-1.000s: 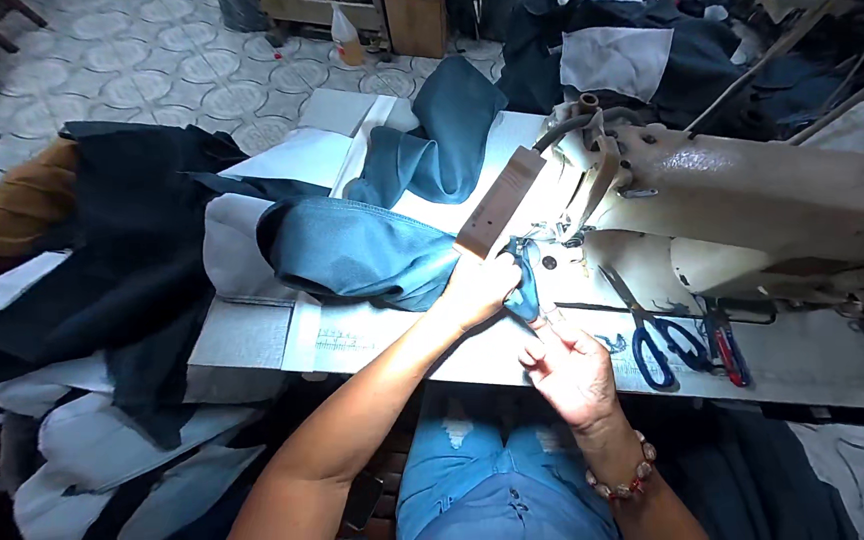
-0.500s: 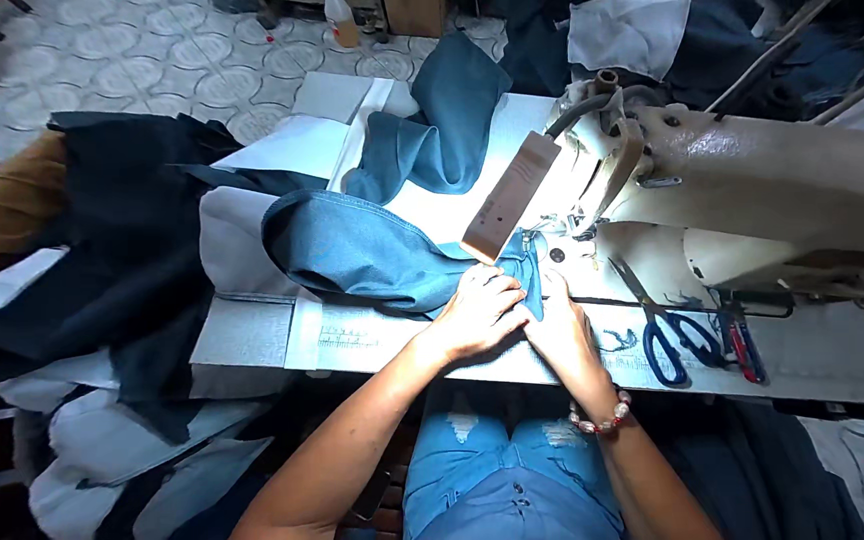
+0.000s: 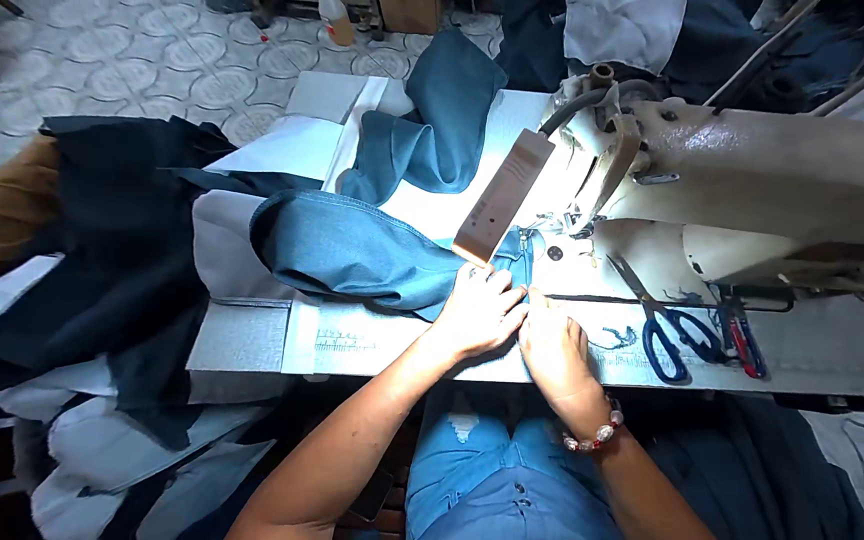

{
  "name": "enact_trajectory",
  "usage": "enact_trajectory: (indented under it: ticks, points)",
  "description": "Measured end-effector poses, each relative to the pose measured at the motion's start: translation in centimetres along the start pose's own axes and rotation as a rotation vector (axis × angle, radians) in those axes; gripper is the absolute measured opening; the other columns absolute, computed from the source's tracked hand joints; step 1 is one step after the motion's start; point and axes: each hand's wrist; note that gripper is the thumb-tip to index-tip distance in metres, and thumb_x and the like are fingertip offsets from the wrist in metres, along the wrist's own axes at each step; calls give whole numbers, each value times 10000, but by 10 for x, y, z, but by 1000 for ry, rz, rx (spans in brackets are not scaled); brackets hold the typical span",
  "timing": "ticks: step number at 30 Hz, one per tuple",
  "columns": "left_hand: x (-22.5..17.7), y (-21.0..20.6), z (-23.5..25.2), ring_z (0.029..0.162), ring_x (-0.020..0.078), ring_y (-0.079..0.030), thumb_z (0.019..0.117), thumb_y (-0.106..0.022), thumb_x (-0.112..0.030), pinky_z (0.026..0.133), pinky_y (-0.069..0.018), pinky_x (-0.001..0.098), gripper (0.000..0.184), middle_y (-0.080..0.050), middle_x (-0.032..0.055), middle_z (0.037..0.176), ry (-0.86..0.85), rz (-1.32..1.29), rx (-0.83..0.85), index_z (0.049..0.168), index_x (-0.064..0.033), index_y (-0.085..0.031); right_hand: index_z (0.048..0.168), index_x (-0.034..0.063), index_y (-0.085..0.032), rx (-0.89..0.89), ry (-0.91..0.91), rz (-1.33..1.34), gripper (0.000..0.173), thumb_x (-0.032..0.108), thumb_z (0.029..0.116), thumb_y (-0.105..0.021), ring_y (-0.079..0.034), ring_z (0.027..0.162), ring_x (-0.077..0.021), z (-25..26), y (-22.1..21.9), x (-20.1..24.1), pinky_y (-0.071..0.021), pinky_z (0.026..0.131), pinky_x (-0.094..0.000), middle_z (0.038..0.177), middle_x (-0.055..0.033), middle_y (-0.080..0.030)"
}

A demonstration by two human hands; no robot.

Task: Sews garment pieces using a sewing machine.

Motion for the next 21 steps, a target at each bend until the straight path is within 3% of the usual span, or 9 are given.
enact_trajectory:
  ticks: [3, 5, 8, 13, 18, 21]
  points:
    - [-6, 2, -6, 1196, 410, -590, 1011, -407, -325, 1056, -332, 673, 436, -718, 128, 1109, -2, 3, 50, 1129, -153, -789, 1467, -42, -503, 111, -19, -108, 445, 44, 1031, -486, -687, 1057, -418, 1, 0, 4, -523, 908, -529, 1199, -262, -683]
    - [-17, 0, -12, 1274, 438, -568, 1017, -390, -335, 1085, -298, 712, 450, -722, 129, 1199, 32, 14, 45, 1152, -161, -782, 1465, -41, -509, 113, -7, -103, 450, 43, 1023, -510, -688, 1056, -420, 2, 0, -1, -528, 906, -527, 1197, -262, -683]
    - [-26, -7, -19, 1290, 459, -562, 1030, -365, -345, 1067, -292, 754, 465, -702, 132, 1265, 81, 21, -2, 1204, -174, -761, 1431, -55, -547, 46, 32, -74, 446, 37, 995, -552, -705, 989, -438, 1, 0, -8, -540, 866, -539, 1142, -275, -701]
    - [-19, -6, -22, 1331, 502, -515, 1021, -392, -298, 1037, -209, 844, 436, -676, 134, 1320, 108, -61, 13, 1247, -182, -746, 1448, -54, -526, 95, 23, -82, 460, 51, 1000, -548, -698, 1031, -414, 3, -2, -5, -540, 873, -519, 1210, -266, -679]
    - [-15, -4, -19, 1375, 509, -466, 1016, -402, -271, 1065, -160, 836, 423, -661, 149, 1340, 136, -113, 32, 1225, -164, -755, 1459, -38, -515, 170, 23, -58, 444, 83, 1032, -505, -674, 1107, -408, 12, 4, -4, -518, 925, -517, 1289, -248, -654]
    - [-10, -7, -17, 1374, 505, -468, 1012, -405, -274, 1067, -173, 825, 421, -664, 150, 1334, 131, -116, 3, 1206, -173, -764, 1446, -36, -531, 177, 24, -38, 429, 96, 1038, -504, -666, 1138, -407, 16, 6, -3, -507, 953, -525, 1307, -247, -652]
Point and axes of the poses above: each hand's wrist, its own z-axis towards the middle knuckle, its own y-axis out of the back of the hand, x = y × z
